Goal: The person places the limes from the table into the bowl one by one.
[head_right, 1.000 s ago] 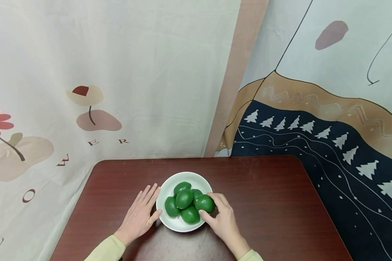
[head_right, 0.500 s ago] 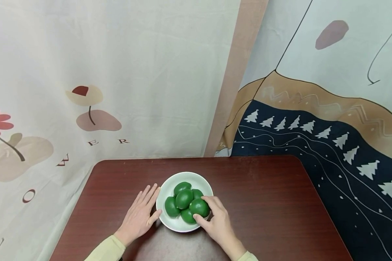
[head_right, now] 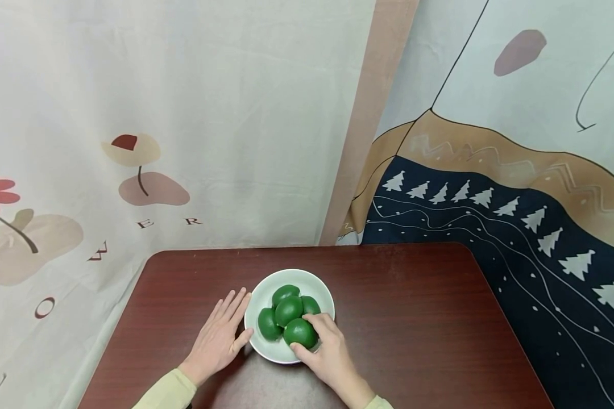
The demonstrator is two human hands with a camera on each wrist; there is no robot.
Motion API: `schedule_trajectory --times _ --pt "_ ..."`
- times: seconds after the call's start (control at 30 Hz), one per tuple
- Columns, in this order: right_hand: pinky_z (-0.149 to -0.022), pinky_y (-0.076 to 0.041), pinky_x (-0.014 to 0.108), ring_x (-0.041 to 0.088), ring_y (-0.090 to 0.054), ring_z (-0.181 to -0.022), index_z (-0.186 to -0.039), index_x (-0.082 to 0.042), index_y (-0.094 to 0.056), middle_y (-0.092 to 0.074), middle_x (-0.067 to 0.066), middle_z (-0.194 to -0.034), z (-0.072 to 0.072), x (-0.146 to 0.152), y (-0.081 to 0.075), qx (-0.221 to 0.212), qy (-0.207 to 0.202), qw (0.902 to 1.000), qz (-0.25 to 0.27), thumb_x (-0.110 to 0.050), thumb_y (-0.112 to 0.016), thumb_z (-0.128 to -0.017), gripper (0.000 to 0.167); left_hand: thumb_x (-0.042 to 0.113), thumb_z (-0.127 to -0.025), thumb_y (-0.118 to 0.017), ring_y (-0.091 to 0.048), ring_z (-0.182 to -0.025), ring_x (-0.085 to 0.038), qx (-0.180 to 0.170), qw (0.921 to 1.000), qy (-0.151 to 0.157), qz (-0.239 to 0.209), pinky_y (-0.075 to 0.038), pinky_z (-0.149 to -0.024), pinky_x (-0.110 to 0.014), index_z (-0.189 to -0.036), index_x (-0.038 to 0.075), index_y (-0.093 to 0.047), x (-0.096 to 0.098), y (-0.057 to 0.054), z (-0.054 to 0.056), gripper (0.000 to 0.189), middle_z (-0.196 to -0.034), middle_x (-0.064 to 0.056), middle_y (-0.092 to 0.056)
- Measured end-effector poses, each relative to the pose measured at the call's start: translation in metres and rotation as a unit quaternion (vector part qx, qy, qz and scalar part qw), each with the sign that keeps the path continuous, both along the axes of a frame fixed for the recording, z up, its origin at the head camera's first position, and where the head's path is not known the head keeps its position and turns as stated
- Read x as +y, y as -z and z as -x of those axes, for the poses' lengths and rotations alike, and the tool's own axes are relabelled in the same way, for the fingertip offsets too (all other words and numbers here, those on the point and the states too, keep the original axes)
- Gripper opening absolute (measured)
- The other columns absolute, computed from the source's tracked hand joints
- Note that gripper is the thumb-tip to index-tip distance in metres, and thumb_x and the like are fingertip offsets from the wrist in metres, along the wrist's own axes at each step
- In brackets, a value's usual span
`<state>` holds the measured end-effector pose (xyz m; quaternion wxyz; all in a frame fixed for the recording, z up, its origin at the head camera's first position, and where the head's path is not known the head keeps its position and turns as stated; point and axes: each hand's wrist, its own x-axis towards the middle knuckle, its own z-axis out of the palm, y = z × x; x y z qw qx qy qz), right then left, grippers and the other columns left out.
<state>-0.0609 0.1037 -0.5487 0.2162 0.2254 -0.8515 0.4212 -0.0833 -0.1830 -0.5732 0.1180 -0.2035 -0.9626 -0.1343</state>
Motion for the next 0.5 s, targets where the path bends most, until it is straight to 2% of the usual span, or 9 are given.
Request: schedule_trajectory --times 0.27,0.5 --pt "-0.081 -0.053 0.016 0.01 -0.066 -0.09 -0.115 -0.007 -0.071 -0.068 -0.002 -0.106 -0.002 -0.008 0.002 -0.003 -0.02 0.9997 -0.009 -0.021 -0.091 -0.07 0.051 0.046 -0.099 -0.056 -0.038 -0.149 -0.041 0.001 1.0 0.0 0.0 -0.033 -0.12 -0.058 -0.158 0.004 -0.04 0.0 0.0 0.001 0.075 -0.164 -0.015 -0.039" --pt "-0.077 -0.055 0.019 0.009 -0.066 -0.088 -0.113 -0.006 -0.072 -0.067 -0.001 -0.103 -0.006 -0.015 0.004 -0.008 -0.02 0.9995 -0.025 -0.024 -0.093 -0.068 0.052 0.046 -0.099 -0.057 -0.038 -0.149 -0.041 0.0 1.0 0.001 -0.003 -0.034 -0.12 -0.058 -0.158 0.004 -0.04 0.0 0.0 0.0 0.075 -0.163 -0.015 -0.04"
